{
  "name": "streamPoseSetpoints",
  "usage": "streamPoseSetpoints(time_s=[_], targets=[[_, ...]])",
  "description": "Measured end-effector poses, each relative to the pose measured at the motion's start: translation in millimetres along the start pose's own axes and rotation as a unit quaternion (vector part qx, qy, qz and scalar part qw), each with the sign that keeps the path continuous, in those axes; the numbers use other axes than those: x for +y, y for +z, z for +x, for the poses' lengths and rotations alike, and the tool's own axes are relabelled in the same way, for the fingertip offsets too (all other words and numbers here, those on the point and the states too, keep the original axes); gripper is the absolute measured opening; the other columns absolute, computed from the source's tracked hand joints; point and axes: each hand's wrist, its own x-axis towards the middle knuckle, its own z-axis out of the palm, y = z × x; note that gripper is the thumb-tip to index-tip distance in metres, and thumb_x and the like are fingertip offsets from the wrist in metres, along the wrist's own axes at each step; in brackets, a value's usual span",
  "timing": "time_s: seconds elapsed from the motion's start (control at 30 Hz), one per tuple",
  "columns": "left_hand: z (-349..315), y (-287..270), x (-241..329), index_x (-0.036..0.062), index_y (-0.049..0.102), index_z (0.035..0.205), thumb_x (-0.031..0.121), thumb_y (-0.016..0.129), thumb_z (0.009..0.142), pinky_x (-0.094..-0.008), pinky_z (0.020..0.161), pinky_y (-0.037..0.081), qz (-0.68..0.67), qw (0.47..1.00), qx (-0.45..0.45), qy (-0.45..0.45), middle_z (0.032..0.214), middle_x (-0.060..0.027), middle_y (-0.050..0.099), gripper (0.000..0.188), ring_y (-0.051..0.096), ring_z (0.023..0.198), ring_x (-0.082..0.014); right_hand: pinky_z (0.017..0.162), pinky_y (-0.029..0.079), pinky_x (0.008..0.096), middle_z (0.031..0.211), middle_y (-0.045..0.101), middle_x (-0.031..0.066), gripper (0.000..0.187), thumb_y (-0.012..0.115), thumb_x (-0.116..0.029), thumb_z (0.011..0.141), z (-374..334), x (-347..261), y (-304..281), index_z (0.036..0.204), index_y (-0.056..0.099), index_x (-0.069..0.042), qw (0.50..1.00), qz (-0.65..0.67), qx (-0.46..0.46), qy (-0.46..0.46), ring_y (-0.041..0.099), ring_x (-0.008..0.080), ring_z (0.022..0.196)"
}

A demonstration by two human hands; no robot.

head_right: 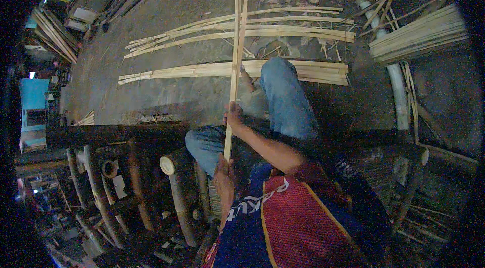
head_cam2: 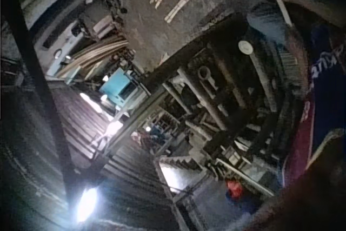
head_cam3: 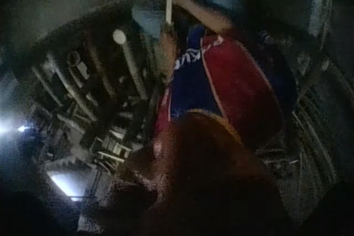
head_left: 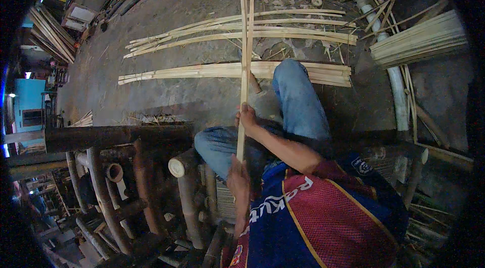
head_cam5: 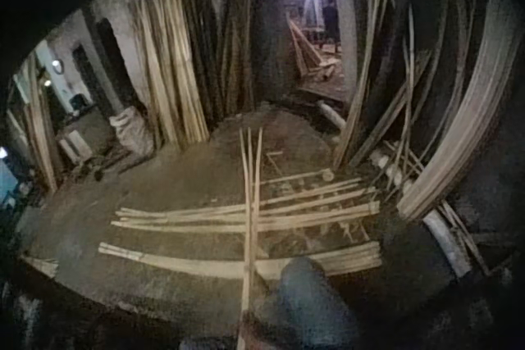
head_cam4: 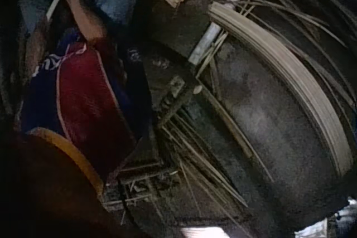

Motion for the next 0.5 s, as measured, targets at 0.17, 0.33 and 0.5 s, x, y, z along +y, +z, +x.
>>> streamPoseSetpoints(time_s=[0.17,0.33,0.5], targets=[[2,-22,39,0.0147,0.051,0.139,0.032,0.053,0.097,-0.0521,0.067,0.049,0.118,0.992,-0.005,0.038,0.096,-0.0259,0.063,0.045,0.063,0.081,-0.0446,0.05,0.048,0.0353,0.076,0.054,0.0061,0.036,0.039,-0.045,0.102,12,-1,-4,0.112,0.049,-0.012,0.984,0.1,0.042,0.143,0.053,0.0186,0.055],[-7,-12,20,0.0158,0.051,0.139,0.03,0.053,0.098,-0.0518,0.066,0.048,0.089,0.995,0.01,0.039,0.091,-0.0244,0.062,0.044,0.062,0.078,-0.0435,0.045,0.045,0.0328,0.076,0.054,0.0056,0.04,0.049,-0.048,0.098,-6,2,0,0.11,0.047,-0.011,0.998,-0.017,0.048,0.023,0.052,0.0164,0.055],[-9,-14,28,0.0084,0.048,0.141,0.028,0.06,0.095,-0.0485,0.071,0.048,0.063,0.997,0.019,0.048,0.088,-0.0263,0.062,0.051,0.06,0.082,-0.0459,0.042,0.043,0.03,0.073,0.051,0.0033,0.037,0.058,-0.044,0.095,-6,5,4,0.106,0.046,-0.01,0.99,-0.118,0.045,-0.063,0.049,0.0148,0.052]])
